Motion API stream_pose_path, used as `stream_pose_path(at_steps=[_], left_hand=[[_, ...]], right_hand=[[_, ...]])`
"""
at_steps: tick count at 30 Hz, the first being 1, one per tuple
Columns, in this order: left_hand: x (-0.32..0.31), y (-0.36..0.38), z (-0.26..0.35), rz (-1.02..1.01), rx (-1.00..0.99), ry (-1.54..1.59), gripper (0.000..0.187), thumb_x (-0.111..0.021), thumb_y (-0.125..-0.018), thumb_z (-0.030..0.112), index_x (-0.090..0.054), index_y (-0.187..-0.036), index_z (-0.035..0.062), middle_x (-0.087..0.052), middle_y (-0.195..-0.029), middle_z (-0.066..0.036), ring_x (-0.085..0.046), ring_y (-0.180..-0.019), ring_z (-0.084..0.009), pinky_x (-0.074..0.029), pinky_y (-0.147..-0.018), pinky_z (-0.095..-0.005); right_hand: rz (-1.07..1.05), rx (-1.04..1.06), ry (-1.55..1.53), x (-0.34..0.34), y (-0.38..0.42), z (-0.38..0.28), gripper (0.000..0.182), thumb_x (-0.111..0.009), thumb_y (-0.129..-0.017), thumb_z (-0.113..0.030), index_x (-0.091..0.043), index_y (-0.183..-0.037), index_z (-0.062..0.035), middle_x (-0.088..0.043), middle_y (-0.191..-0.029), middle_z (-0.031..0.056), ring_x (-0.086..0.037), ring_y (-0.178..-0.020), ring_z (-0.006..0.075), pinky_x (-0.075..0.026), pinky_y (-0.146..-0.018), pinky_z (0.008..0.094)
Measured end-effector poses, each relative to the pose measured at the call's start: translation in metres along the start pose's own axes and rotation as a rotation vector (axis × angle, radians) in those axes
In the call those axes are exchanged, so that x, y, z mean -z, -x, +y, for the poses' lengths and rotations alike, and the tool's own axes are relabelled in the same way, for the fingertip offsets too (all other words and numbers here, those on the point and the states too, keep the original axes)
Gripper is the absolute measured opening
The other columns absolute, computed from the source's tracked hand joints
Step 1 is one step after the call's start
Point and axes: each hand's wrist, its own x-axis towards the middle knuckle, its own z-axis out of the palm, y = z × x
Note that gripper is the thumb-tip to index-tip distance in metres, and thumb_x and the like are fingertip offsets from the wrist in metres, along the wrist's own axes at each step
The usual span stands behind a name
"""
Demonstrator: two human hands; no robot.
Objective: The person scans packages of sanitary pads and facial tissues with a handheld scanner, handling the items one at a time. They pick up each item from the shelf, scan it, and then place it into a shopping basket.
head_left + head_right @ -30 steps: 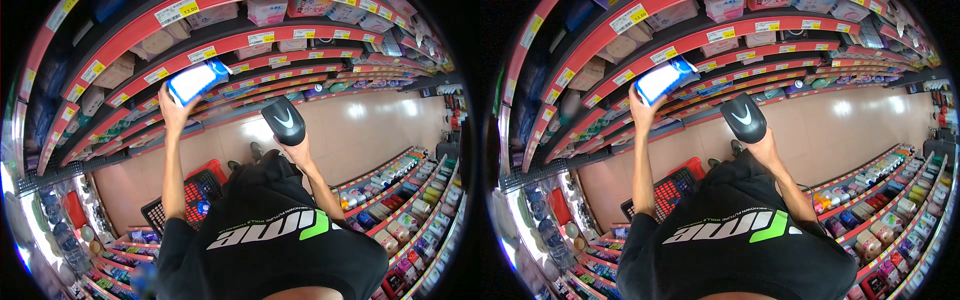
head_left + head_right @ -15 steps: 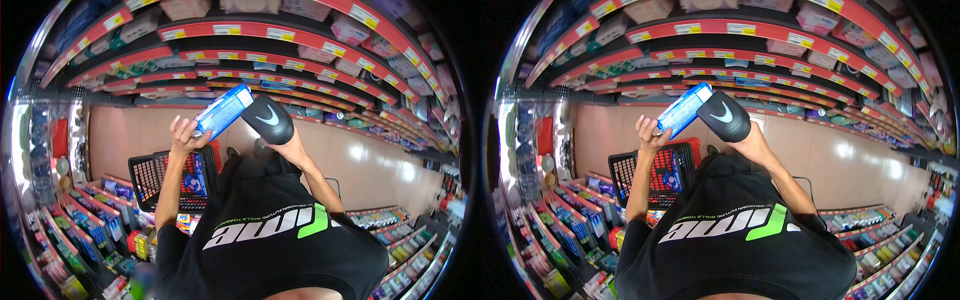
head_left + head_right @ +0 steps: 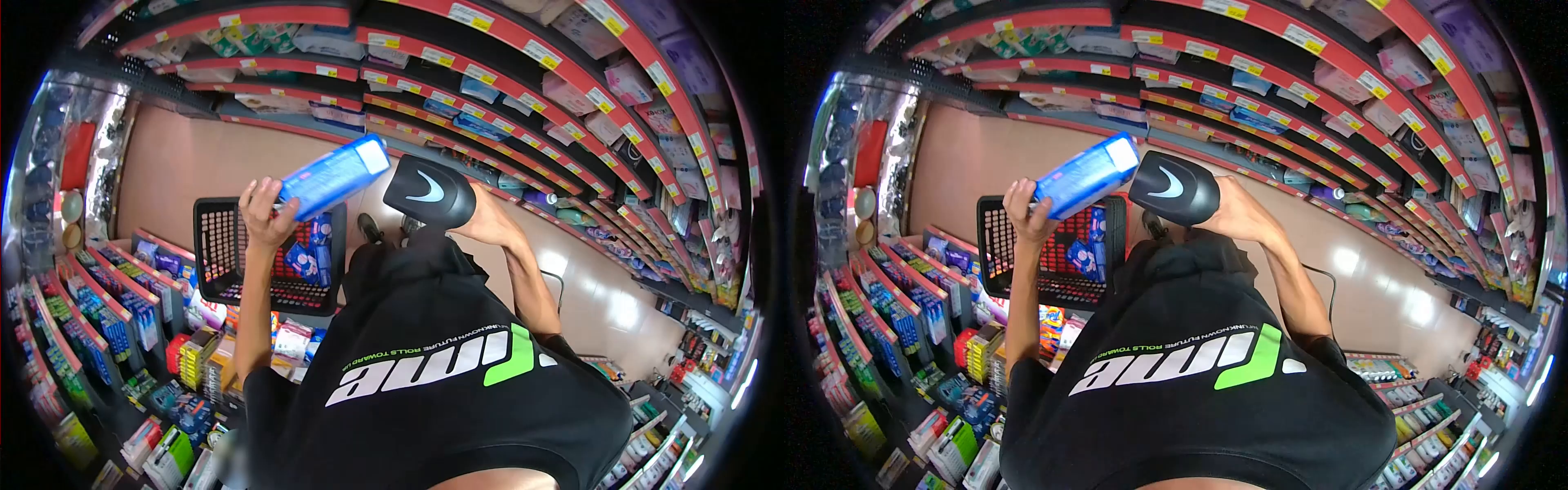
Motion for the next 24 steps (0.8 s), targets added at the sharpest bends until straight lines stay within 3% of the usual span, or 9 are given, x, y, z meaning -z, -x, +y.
stream_pose_path(at_steps=[1, 4, 7, 8, 10, 11, 15, 17, 24], left_hand=[[0.004, 0.013, 0.004, 0.0, 0.018, -0.004, 0.055, -0.073, -0.074, 0.024, -0.046, -0.122, 0.0199, -0.048, -0.122, -0.011, -0.05, -0.113, -0.0283, -0.039, -0.096, -0.0464], [0.019, 0.055, 0.035, 0.033, 0.687, -0.027, 0.088, -0.088, -0.053, 0.027, -0.043, -0.122, -0.003, -0.05, -0.117, -0.017, -0.049, -0.109, -0.0348, -0.038, -0.095, -0.0442], [0.015, 0.147, 0.069, 0.108, 1.339, 0.078, 0.084, -0.088, -0.058, 0.027, -0.043, -0.121, -0.0061, -0.05, -0.118, -0.02, -0.05, -0.109, -0.0338, -0.038, -0.095, -0.0411], [0.015, 0.164, 0.079, 0.112, 1.356, 0.081, 0.084, -0.088, -0.058, 0.027, -0.043, -0.121, -0.0061, -0.05, -0.118, -0.02, -0.05, -0.109, -0.0338, -0.038, -0.095, -0.0411], [0.01, 0.186, 0.101, 0.121, 1.898, -0.067, 0.082, -0.087, -0.061, 0.028, -0.043, -0.12, -0.0074, -0.052, -0.116, -0.022, -0.052, -0.107, -0.033, -0.039, -0.095, -0.0397], [0.008, 0.198, 0.105, -0.004, 2.012, -0.145, 0.083, -0.085, -0.063, 0.034, -0.043, -0.121, -0.0078, -0.053, -0.116, -0.023, -0.054, -0.107, -0.0327, -0.041, -0.094, -0.0389], [-0.021, 0.256, 0.125, -0.059, 2.093, -0.147, 0.092, -0.079, -0.067, 0.047, -0.039, -0.127, -0.0089, -0.048, -0.125, -0.027, -0.05, -0.115, -0.036, -0.038, -0.098, -0.0422], [-0.046, 0.284, 0.135, -0.093, 1.787, -0.342, 0.095, -0.076, -0.069, 0.048, -0.033, -0.132, -0.0094, -0.039, -0.134, -0.028, -0.038, -0.125, -0.0393, -0.031, -0.104, -0.0463], [-0.085, 0.141, 0.103, 0.155, 1.448, 0.195, 0.028, -0.062, -0.086, 0.018, -0.06, -0.106, -0.0011, -0.063, -0.103, -0.016, -0.057, -0.099, -0.0315, -0.039, -0.09, -0.0397]], right_hand=[[-0.043, -0.024, 0.003, -0.007, -0.003, 0.0, 0.047, -0.076, -0.062, -0.006, -0.059, -0.105, 0.0036, -0.066, -0.097, 0.0126, -0.057, -0.087, 0.0136, -0.047, -0.081, 0.0311], [0.008, 0.012, -0.096, -0.036, -0.002, 0.0, 0.033, -0.073, -0.069, -0.006, -0.061, -0.098, 0.0039, -0.067, -0.086, 0.0109, -0.058, -0.08, 0.0126, -0.048, -0.077, 0.0303], [-0.059, -0.073, -0.069, -0.055, -0.001, 0.002, 0.034, -0.073, -0.069, -0.004, -0.061, -0.1, 0.0034, -0.067, -0.089, 0.0107, -0.059, -0.083, 0.0134, -0.047, -0.08, 0.0305], [-0.069, -0.059, -0.09, -0.061, -0.002, 0.007, 0.037, -0.073, -0.068, -0.002, -0.061, -0.102, 0.0034, -0.066, -0.089, 0.0105, -0.058, -0.085, 0.0127, -0.047, -0.081, 0.0301], [-0.093, -0.094, -0.101, -0.072, -0.006, 0.011, 0.041, -0.075, -0.067, -0.005, -0.06, -0.104, 0.0033, -0.066, -0.093, 0.01, -0.057, -0.087, 0.0121, -0.046, -0.082, 0.0295], [-0.106, -0.124, -0.124, -0.074, -0.008, 0.011, 0.045, -0.078, -0.066, -0.007, -0.059, -0.106, 0.0031, -0.066, -0.098, 0.0095, -0.056, -0.089, 0.0115, -0.046, -0.084, 0.029], [-0.199, -0.205, -0.022, -0.079, -0.008, 0.011, 0.038, -0.072, -0.069, -0.001, -0.057, -0.104, 0.0051, -0.065, -0.089, 0.0096, -0.054, -0.082, 0.0115, -0.046, -0.078, 0.0297], [-0.194, -0.265, 0.014, -0.08, -0.003, 0.015, 0.038, -0.072, -0.069, -0.002, -0.057, -0.103, 0.005, -0.065, -0.089, 0.0097, -0.055, -0.082, 0.012, -0.046, -0.079, 0.0296], [-0.068, -0.4, 0.066, -0.08, 0.02, 0.032, 0.04, -0.075, -0.071, -0.006, -0.058, -0.106, 0.0036, -0.066, -0.098, 0.0101, -0.058, -0.091, 0.0136, -0.045, -0.085, 0.0296]])
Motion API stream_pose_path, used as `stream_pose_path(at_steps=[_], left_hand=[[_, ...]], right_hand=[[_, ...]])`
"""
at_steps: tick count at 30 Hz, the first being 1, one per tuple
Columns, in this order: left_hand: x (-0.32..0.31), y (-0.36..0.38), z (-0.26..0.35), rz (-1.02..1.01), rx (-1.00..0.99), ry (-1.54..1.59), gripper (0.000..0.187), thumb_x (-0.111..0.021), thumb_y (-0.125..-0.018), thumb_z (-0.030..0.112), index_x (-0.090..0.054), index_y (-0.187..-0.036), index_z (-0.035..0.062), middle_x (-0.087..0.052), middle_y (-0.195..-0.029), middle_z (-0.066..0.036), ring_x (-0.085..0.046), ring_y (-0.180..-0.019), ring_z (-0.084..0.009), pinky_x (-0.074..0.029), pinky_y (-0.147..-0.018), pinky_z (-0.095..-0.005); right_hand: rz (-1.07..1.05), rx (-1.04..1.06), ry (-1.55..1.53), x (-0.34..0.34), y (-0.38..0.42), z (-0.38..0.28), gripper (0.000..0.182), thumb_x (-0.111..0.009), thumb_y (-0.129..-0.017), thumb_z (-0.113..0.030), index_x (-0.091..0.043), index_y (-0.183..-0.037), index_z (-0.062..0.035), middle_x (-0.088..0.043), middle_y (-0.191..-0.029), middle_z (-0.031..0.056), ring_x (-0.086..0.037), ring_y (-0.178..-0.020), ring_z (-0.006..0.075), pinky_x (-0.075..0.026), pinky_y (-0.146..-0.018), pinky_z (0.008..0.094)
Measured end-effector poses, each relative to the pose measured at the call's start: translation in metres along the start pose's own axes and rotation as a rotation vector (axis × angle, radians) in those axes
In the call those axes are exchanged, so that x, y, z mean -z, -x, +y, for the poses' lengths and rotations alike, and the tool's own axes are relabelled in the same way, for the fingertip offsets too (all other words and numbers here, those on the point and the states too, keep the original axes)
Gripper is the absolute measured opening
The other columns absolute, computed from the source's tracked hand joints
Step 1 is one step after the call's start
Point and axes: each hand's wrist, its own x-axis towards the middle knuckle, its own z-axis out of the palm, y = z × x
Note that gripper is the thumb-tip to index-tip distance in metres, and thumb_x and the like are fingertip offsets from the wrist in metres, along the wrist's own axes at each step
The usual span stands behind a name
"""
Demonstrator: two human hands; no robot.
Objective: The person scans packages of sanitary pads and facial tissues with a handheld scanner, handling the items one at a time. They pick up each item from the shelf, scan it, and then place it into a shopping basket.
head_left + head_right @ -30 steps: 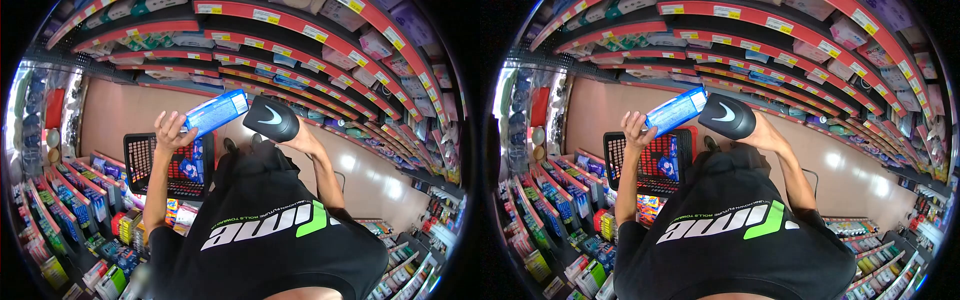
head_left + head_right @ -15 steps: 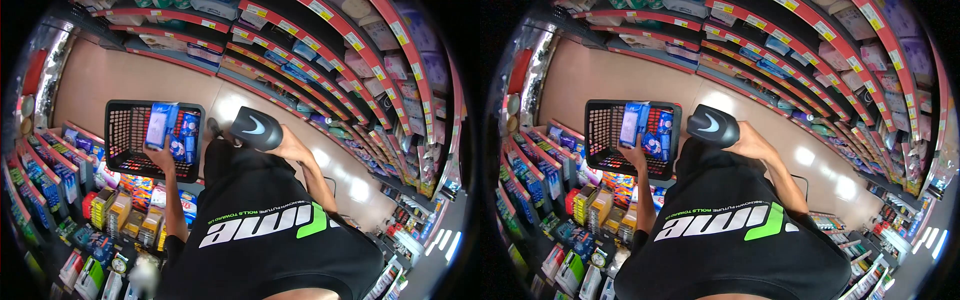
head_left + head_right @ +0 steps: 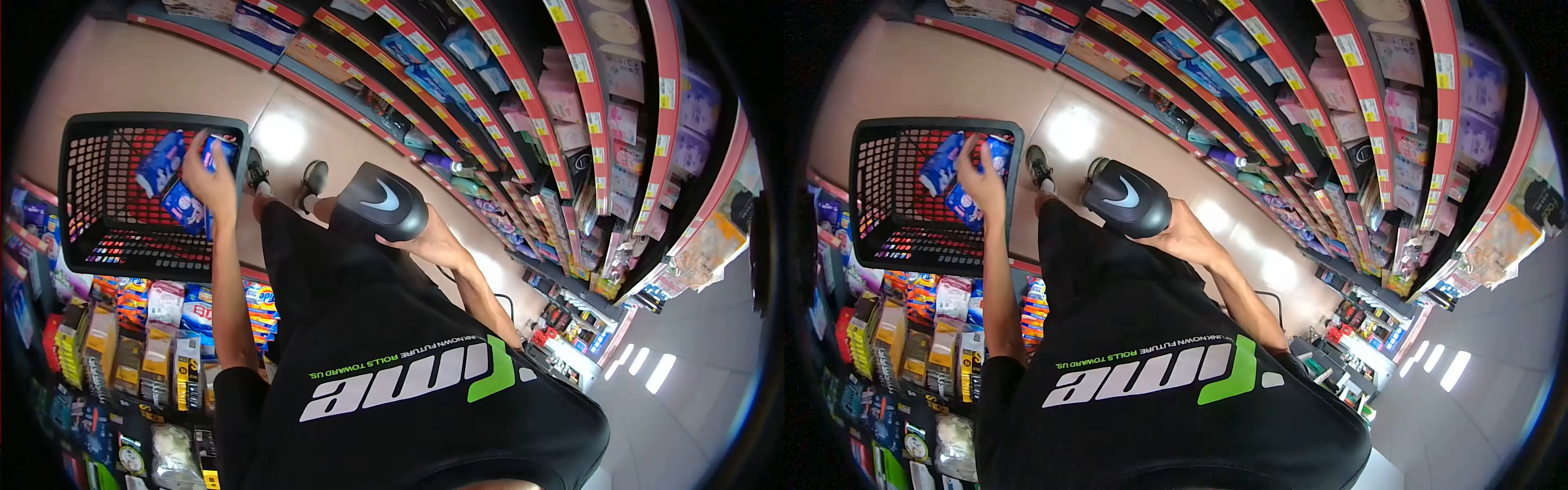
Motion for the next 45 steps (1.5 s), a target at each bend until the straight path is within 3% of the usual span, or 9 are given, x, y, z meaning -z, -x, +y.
stream_pose_path(at_steps=[13, 15, 19, 25, 31, 35, 36, 40, 45], left_hand=[[-0.271, 0.063, 0.325, -0.349, -0.963, 0.25, 0.041, -0.065, -0.082, 0.027, -0.057, -0.115, 0.005, -0.06, -0.111, -0.014, -0.055, -0.107, -0.0283, -0.037, -0.099, -0.0398], [-0.315, 0.064, 0.354, -0.292, -0.926, 0.127, 0.071, -0.072, -0.073, 0.042, -0.05, -0.119, -0.0068, -0.053, -0.118, -0.027, -0.051, -0.111, -0.0373, -0.041, -0.094, -0.0427], [-0.351, 0.048, 0.389, -0.81, -0.594, -0.009, 0.06, -0.076, -0.064, 0.04, -0.061, -0.102, -0.0043, -0.063, -0.089, -0.025, -0.06, -0.091, -0.0414, -0.048, -0.082, -0.0433], [-0.354, 0.049, 0.389, -0.565, -0.805, 0.187, 0.065, -0.081, -0.062, 0.029, -0.056, -0.113, -0.0027, -0.058, -0.112, -0.023, -0.057, -0.103, -0.0353, -0.046, -0.086, -0.0393], [-0.348, 0.048, 0.4, -1.074, -0.401, 0.447, 0.048, -0.078, -0.072, 0.027, -0.062, -0.106, -0.003, -0.065, -0.102, -0.011, -0.06, -0.093, -0.022, -0.046, -0.084, -0.0343], [-0.383, 0.023, 0.379, -1.017, -0.26, 0.555, 0.043, -0.067, -0.082, 0.026, -0.058, -0.114, -0.0016, -0.061, -0.112, -0.011, -0.055, -0.102, -0.0157, -0.043, -0.088, -0.0314], [-0.395, 0.016, 0.369, -0.981, -0.465, 0.164, 0.044, -0.066, -0.08, 0.032, -0.059, -0.11, 0.0013, -0.064, -0.105, -0.014, -0.061, -0.096, -0.0235, -0.045, -0.087, -0.0352], [-0.377, 0.021, 0.375, -0.854, -0.676, 0.47, 0.046, -0.063, -0.084, 0.039, -0.061, -0.105, -0.0023, -0.065, -0.096, -0.018, -0.061, -0.088, -0.024, -0.046, -0.08, -0.0339], [-0.351, 0.011, 0.393, -1.26, -0.576, -0.429, 0.08, -0.057, -0.07, 0.072, -0.068, -0.09, -0.0055, -0.063, -0.071, -0.014, -0.06, -0.073, -0.0247, -0.044, -0.076, -0.038]], right_hand=[[0.486, 0.025, -0.413, 0.067, 0.141, 0.114, 0.052, -0.078, -0.07, -0.011, -0.054, -0.114, 0.0019, -0.062, -0.107, 0.0085, -0.056, -0.097, 0.0147, -0.042, -0.09, 0.0294], [0.518, 0.061, -0.417, 0.078, 0.171, 0.138, 0.053, -0.079, -0.07, -0.011, -0.054, -0.114, 0.0021, -0.062, -0.107, 0.0087, -0.056, -0.097, 0.015, -0.043, -0.089, 0.0296], [0.594, 0.02, -0.543, 0.091, 0.204, 0.193, 0.055, -0.08, -0.069, -0.013, -0.053, -0.115, 0.0022, -0.062, -0.108, 0.0093, -0.056, -0.098, 0.0158, -0.043, -0.089, 0.0308], [0.675, 0.128, -0.532, 0.116, 0.223, 0.212, 0.054, -0.079, -0.069, -0.013, -0.053, -0.115, 0.002, -0.062, -0.106, 0.0084, -0.056, -0.097, 0.0156, -0.043, -0.089, 0.0305], [0.63, 0.144, -0.502, 0.131, 0.215, 0.221, 0.049, -0.078, -0.071, -0.013, -0.055, -0.112, 0.0013, -0.063, -0.102, 0.0064, -0.056, -0.094, 0.0134, -0.044, -0.086, 0.0287], [0.607, 0.131, -0.534, 0.137, 0.21, 0.209, 0.046, -0.077, -0.071, -0.013, -0.056, -0.109, 0.0012, -0.064, -0.098, 0.0057, -0.057, -0.09, 0.0137, -0.045, -0.084, 0.0287], [0.591, 0.112, -0.547, 0.138, 0.207, 0.208, 0.045, -0.077, -0.072, -0.013, -0.057, -0.109, 0.0013, -0.064, -0.098, 0.0057, -0.057, -0.09, 0.0141, -0.045, -0.084, 0.0289], [0.596, 0.048, -0.609, 0.138, 0.198, 0.204, 0.042, -0.077, -0.072, -0.012, -0.058, -0.107, 0.0014, -0.065, -0.098, 0.0069, -0.058, -0.09, 0.0143, -0.045, -0.084, 0.029], [0.492, 0.074, -0.582, 0.136, 0.191, 0.2, 0.053, -0.077, -0.071, -0.012, -0.05, -0.115, 0.0002, -0.059, -0.093, 0.0041, -0.054, -0.081, 0.0114, -0.046, -0.07, 0.0275]])
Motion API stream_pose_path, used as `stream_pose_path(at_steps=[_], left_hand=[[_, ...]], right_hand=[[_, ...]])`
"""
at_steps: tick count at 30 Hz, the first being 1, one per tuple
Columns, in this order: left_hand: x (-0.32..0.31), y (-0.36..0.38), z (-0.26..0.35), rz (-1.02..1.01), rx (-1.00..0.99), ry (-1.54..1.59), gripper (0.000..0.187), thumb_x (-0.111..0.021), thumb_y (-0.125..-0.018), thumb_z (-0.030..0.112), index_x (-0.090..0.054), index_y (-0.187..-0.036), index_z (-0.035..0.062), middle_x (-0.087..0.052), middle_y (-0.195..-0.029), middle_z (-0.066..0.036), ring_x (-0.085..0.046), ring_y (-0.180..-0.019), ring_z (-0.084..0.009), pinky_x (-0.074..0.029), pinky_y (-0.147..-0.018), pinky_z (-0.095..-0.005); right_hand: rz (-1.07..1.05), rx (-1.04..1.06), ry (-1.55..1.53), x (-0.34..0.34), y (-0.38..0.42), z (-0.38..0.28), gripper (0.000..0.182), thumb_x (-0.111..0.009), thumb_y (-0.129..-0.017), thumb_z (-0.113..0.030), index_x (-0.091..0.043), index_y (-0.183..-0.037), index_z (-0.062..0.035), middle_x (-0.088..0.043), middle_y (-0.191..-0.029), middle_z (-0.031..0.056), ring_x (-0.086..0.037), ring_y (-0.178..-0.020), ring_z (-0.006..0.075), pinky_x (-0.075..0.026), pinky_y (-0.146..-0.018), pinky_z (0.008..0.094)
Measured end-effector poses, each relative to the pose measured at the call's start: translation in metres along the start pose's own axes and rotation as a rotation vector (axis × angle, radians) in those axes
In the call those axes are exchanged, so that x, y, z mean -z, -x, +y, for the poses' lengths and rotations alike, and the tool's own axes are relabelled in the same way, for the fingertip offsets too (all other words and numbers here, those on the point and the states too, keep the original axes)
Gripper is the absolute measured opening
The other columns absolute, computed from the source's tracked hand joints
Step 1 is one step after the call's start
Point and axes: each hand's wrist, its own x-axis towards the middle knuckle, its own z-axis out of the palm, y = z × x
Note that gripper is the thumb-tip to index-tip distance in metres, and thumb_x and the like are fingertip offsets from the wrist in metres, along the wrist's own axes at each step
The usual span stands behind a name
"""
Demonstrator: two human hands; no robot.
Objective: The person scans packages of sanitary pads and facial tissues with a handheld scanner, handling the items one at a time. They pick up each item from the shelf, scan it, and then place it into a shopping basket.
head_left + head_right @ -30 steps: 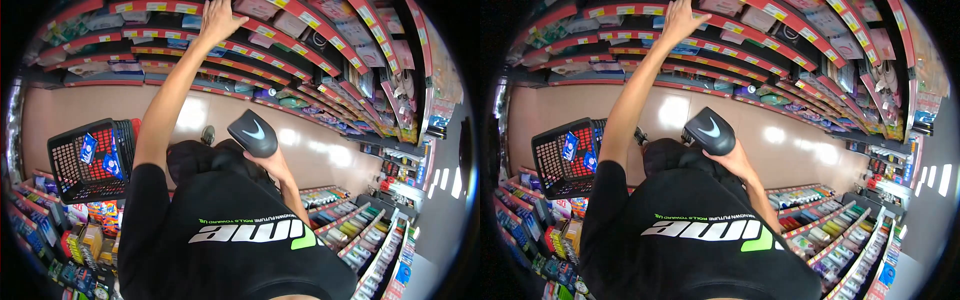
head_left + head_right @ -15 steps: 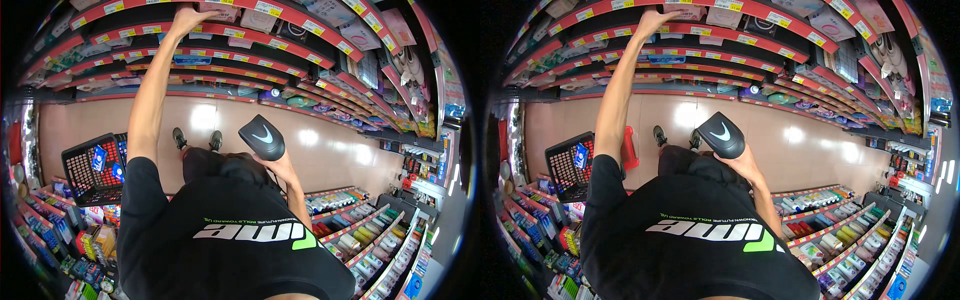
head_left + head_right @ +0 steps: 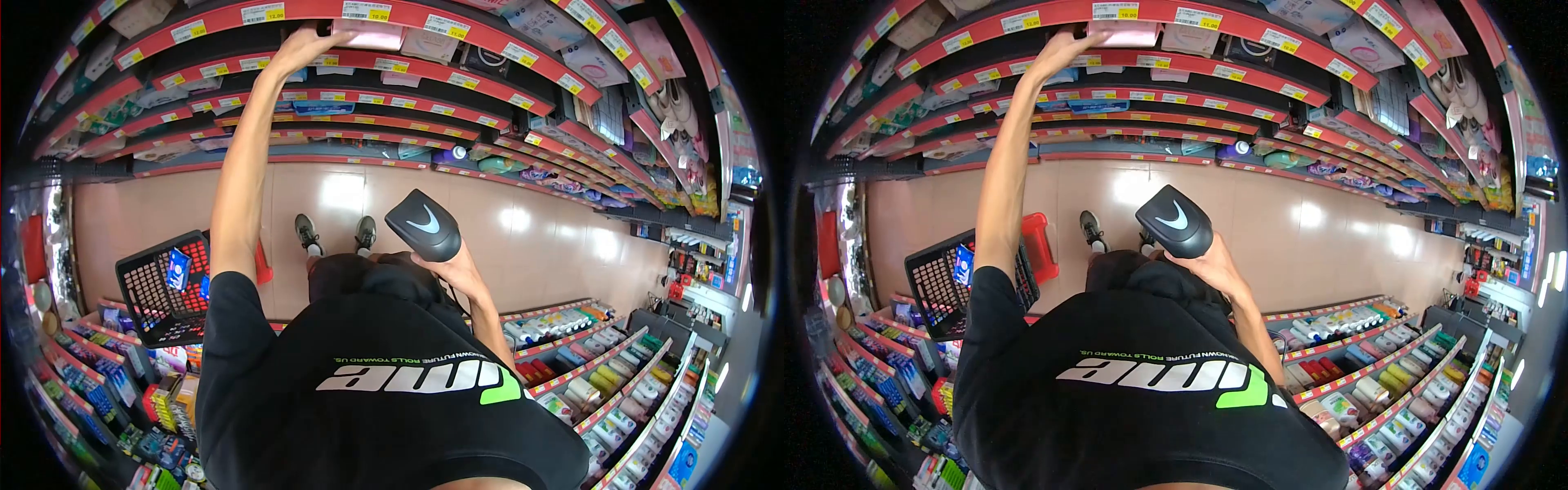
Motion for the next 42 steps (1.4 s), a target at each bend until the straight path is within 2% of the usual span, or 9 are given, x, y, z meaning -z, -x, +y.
stream_pose_path(at_steps=[2, 4, 6, 8, 10, 13, 24, 26, 42], left_hand=[[-0.029, -0.017, -0.022, 0.082, -0.114, 0.079, 0.082, -0.063, -0.064, 0.072, -0.068, -0.089, -0.0057, -0.061, -0.069, -0.015, -0.06, -0.072, -0.0246, -0.044, -0.074, -0.0387], [-0.041, -0.021, -0.024, 0.807, -0.672, 0.05, 0.085, -0.061, -0.061, 0.077, -0.069, -0.085, -0.0048, -0.061, -0.065, -0.015, -0.061, -0.064, -0.0274, -0.045, -0.066, -0.0414], [-0.033, -0.011, -0.019, 0.737, -0.59, 0.005, 0.089, -0.062, -0.058, 0.079, -0.068, -0.094, -0.0032, -0.063, -0.076, -0.018, -0.062, -0.075, -0.0253, -0.046, -0.075, -0.0381], [0.008, 0.015, 0.019, -0.094, -0.06, 0.058, 0.089, -0.062, -0.058, 0.078, -0.069, -0.099, -0.0004, -0.064, -0.102, -0.025, -0.06, -0.102, -0.0284, -0.043, -0.091, -0.0358], [0.01, 0.004, 0.017, -0.203, 0.036, 0.046, 0.084, -0.063, -0.062, 0.074, -0.068, -0.105, 0.0016, -0.058, -0.118, -0.023, -0.054, -0.116, -0.0279, -0.038, -0.098, -0.032], [-0.004, -0.007, 0.009, -0.09, -0.289, 0.43, 0.082, -0.059, -0.067, 0.074, -0.064, -0.116, 0.0081, -0.055, -0.123, -0.023, -0.046, -0.124, -0.0273, -0.036, -0.103, -0.035], [-0.022, 0.033, 0.023, 0.427, -0.39, 0.358, 0.088, -0.077, -0.058, 0.059, -0.055, -0.115, -0.0036, -0.061, -0.107, -0.022, -0.057, -0.104, -0.0354, -0.036, -0.101, -0.044], [-0.044, 0.059, 0.015, 0.728, -0.431, -0.02, 0.086, -0.08, -0.059, 0.05, -0.046, -0.121, 0.0014, -0.055, -0.117, -0.017, -0.049, -0.116, -0.0319, -0.016, -0.108, -0.0578], [-0.083, 0.23, -0.032, 1.042, -0.877, -0.545, 0.057, -0.077, -0.071, 0.024, -0.045, -0.116, 0.0377, -0.042, -0.12, -0.003, -0.044, -0.115, -0.021, -0.039, -0.099, -0.0449]], right_hand=[[0.025, 0.097, 0.015, -0.006, -0.001, 0.004, 0.052, -0.077, -0.071, -0.012, -0.05, -0.115, 0.0, -0.058, -0.088, 0.0026, -0.052, -0.072, 0.0095, -0.043, -0.062, 0.0256], [0.047, 0.2, 0.031, -0.01, -0.001, 0.004, 0.051, -0.077, -0.071, -0.012, -0.05, -0.114, -0.0002, -0.056, -0.082, 0.0011, -0.05, -0.063, 0.0075, -0.041, -0.053, 0.0237], [0.026, 0.068, -0.037, -0.011, 0.001, 0.0, 0.049, -0.077, -0.072, -0.013, -0.051, -0.111, -0.0009, -0.055, -0.077, -0.0002, -0.046, -0.055, 0.0057, -0.037, -0.046, 0.0222], [0.023, 0.064, -0.022, -0.01, 0.002, 0.0, 0.048, -0.077, -0.072, -0.013, -0.051, -0.111, -0.001, -0.055, -0.077, -0.0002, -0.047, -0.055, 0.006, -0.037, -0.047, 0.0224], [0.02, 0.061, -0.006, -0.009, 0.004, 0.001, 0.048, -0.077, -0.072, -0.013, -0.051, -0.111, -0.001, -0.055, -0.077, -0.0001, -0.047, -0.055, 0.0064, -0.038, -0.047, 0.0227], [0.016, 0.028, 0.01, -0.008, 0.007, 0.0, 0.045, -0.077, -0.072, -0.014, -0.052, -0.107, -0.0012, -0.055, -0.077, -0.0003, -0.048, -0.054, 0.0065, -0.038, -0.047, 0.0227], [0.057, 0.165, 0.038, 0.004, 0.013, 0.007, 0.042, -0.077, -0.071, -0.012, -0.057, -0.106, 0.0003, -0.061, -0.089, 0.003, -0.054, -0.082, 0.0109, -0.045, -0.074, 0.0265], [0.06, 0.161, 0.017, 0.005, 0.014, 0.001, 0.04, -0.076, -0.071, -0.012, -0.058, -0.105, 0.001, -0.064, -0.093, 0.0057, -0.057, -0.085, 0.0129, -0.046, -0.078, 0.0283], [-0.071, 0.327, 0.024, -0.008, -0.022, -0.045, 0.041, -0.076, -0.067, -0.008, -0.061, -0.104, 0.0025, -0.067, -0.095, 0.0105, -0.062, -0.085, 0.0176, -0.047, -0.081, 0.0312]])
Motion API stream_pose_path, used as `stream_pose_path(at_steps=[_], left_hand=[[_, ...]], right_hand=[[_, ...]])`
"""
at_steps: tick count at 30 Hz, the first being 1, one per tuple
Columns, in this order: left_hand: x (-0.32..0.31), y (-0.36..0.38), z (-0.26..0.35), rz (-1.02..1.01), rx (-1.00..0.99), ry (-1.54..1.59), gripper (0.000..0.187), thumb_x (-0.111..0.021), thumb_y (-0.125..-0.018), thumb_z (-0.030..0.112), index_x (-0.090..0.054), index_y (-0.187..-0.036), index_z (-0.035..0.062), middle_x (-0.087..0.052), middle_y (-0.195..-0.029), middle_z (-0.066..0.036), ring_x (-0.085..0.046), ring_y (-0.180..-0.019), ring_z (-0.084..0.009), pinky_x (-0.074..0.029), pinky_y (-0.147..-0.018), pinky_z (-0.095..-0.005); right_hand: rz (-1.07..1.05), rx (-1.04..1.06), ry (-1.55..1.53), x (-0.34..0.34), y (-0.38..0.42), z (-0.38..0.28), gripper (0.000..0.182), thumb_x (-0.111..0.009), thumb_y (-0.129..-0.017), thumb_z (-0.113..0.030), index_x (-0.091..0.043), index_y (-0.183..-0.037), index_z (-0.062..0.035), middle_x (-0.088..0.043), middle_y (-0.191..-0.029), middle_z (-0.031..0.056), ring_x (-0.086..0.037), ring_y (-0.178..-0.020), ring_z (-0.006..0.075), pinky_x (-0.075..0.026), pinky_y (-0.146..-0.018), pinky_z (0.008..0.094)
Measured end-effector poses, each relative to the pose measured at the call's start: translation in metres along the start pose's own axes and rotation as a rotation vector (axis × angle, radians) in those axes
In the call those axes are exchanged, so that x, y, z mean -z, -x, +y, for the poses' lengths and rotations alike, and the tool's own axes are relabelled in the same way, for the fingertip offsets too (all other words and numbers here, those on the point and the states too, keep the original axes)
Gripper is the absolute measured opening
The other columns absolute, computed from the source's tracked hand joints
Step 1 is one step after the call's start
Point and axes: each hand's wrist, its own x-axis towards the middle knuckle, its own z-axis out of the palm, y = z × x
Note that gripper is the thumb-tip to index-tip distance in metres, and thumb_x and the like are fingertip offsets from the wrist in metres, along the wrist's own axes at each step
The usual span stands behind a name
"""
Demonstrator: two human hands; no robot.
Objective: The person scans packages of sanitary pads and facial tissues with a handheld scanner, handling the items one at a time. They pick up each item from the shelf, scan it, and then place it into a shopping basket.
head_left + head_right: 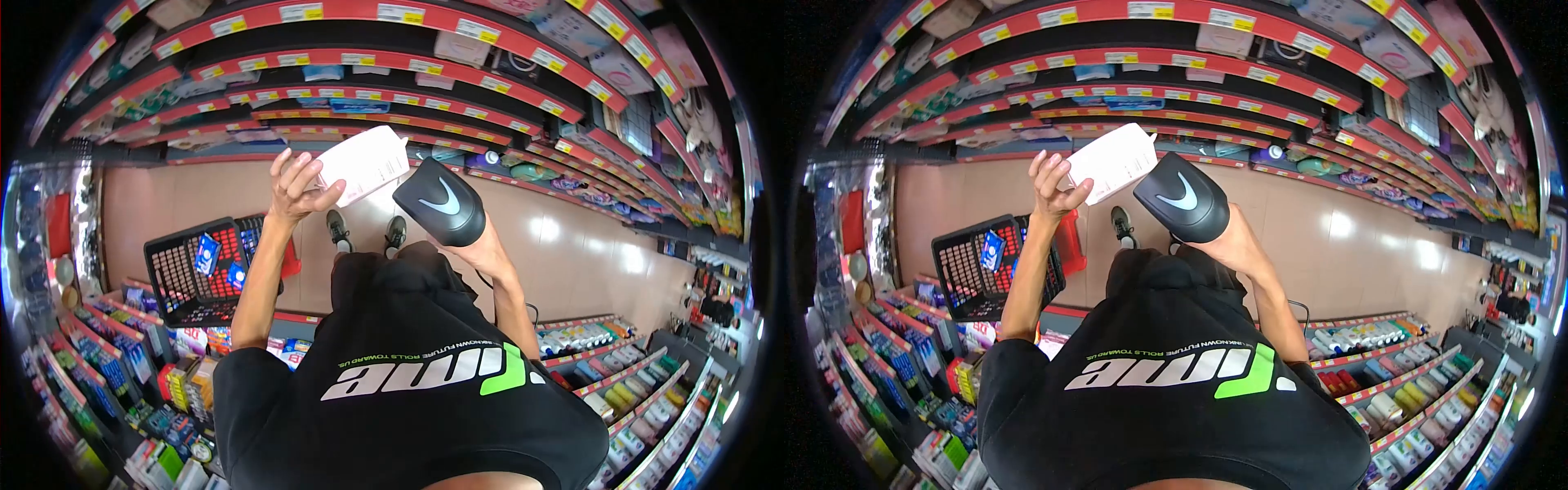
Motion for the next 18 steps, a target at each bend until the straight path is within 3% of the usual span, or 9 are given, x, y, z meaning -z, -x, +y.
stream_pose_path(at_steps=[3, 5, 8, 10, 11, 12, 15, 16, 18], left_hand=[[0.021, 0.01, -0.003, -0.021, 0.023, -0.058, 0.056, -0.077, -0.072, 0.025, -0.045, -0.116, 0.0384, -0.041, -0.12, -0.002, -0.044, -0.114, -0.0202, -0.038, -0.099, -0.0449], [0.037, 0.017, -0.005, -0.046, 0.025, -0.096, 0.056, -0.077, -0.072, 0.025, -0.045, -0.116, 0.0384, -0.041, -0.12, -0.002, -0.044, -0.114, -0.0201, -0.038, -0.1, -0.0449], [0.057, 0.028, -0.006, -0.093, 0.061, -0.128, 0.054, -0.077, -0.071, 0.024, -0.047, -0.115, 0.0381, -0.041, -0.12, -0.003, -0.046, -0.113, -0.0204, -0.038, -0.099, -0.0453], [0.07, 0.044, -0.005, -0.13, 0.175, -0.15, 0.053, -0.077, -0.07, 0.023, -0.049, -0.114, 0.0346, -0.043, -0.12, -0.005, -0.049, -0.11, -0.0215, -0.038, -0.097, -0.0461], [0.077, 0.047, 0.0, -0.14, 0.318, -0.099, 0.057, -0.079, -0.065, 0.025, -0.051, -0.115, 0.0215, -0.046, -0.118, -0.01, -0.05, -0.108, -0.0266, -0.035, -0.097, -0.048], [0.087, 0.051, 0.003, -0.157, 0.321, -0.114, 0.057, -0.079, -0.065, 0.025, -0.051, -0.115, 0.0215, -0.046, -0.118, -0.01, -0.05, -0.108, -0.0266, -0.035, -0.097, -0.048], [0.118, 0.094, 0.023, -0.25, 1.022, -0.249, 0.082, -0.085, -0.059, 0.029, -0.044, -0.122, -0.0037, -0.053, -0.114, -0.021, -0.047, -0.112, -0.0357, -0.034, -0.097, -0.0463], [0.128, 0.118, 0.028, -0.244, 1.27, -0.329, 0.079, -0.083, -0.064, 0.031, -0.044, -0.123, -0.0052, -0.055, -0.113, -0.022, -0.052, -0.108, -0.0322, -0.036, -0.095, -0.042], [0.15, 0.167, 0.032, 0.039, 1.692, -0.185, 0.074, -0.079, -0.069, 0.037, -0.047, -0.119, -0.0076, -0.057, -0.112, -0.021, -0.055, -0.102, -0.0284, -0.039, -0.092, -0.0367]], right_hand=[[-0.04, 0.057, 0.001, -0.008, -0.013, -0.001, 0.041, -0.076, -0.068, -0.007, -0.06, -0.104, 0.0029, -0.067, -0.094, 0.0102, -0.061, -0.085, 0.0167, -0.047, -0.081, 0.0309], [-0.072, -0.097, -0.058, -0.017, -0.019, -0.007, 0.042, -0.075, -0.068, -0.007, -0.059, -0.106, 0.0027, -0.067, -0.095, 0.0107, -0.061, -0.086, 0.0157, -0.047, -0.082, 0.0306], [-0.222, -0.102, 0.09, -0.025, -0.033, 0.003, 0.044, -0.075, -0.067, -0.006, -0.058, -0.107, 0.0024, -0.066, -0.095, 0.0111, -0.06, -0.086, 0.015, -0.047, -0.081, 0.0304], [-0.294, -0.123, 0.076, -0.033, -0.037, 0.006, 0.048, -0.078, -0.067, -0.009, -0.058, -0.109, 0.0017, -0.065, -0.099, 0.0069, -0.059, -0.085, 0.0126, -0.047, -0.079, 0.0282], [-0.268, -0.088, 0.059, -0.039, -0.039, 0.004, 0.047, -0.078, -0.067, -0.009, -0.058, -0.109, 0.0016, -0.065, -0.098, 0.0066, -0.058, -0.085, 0.0125, -0.047, -0.08, 0.0281], [-0.245, -0.054, 0.039, -0.045, -0.041, 0.003, 0.046, -0.078, -0.067, -0.009, -0.058, -0.108, 0.0015, -0.065, -0.096, 0.0063, -0.058, -0.086, 0.0125, -0.046, -0.081, 0.028], [-0.322, -0.1, 0.029, -0.051, -0.045, 0.006, 0.046, -0.079, -0.068, -0.01, -0.058, -0.108, 0.0016, -0.065, -0.096, 0.0061, -0.058, -0.087, 0.0125, -0.045, -0.083, 0.028], [-0.337, -0.101, 0.019, -0.054, -0.047, 0.009, 0.046, -0.079, -0.068, -0.01, -0.058, -0.108, 0.0016, -0.065, -0.096, 0.0061, -0.058, -0.087, 0.0125, -0.045, -0.083, 0.028], [-0.359, -0.093, 0.021, -0.062, -0.054, 0.012, 0.044, -0.077, -0.07, -0.011, -0.058, -0.108, 0.0007, -0.065, -0.096, 0.0062, -0.058, -0.087, 0.0126, -0.045, -0.083, 0.0283]])
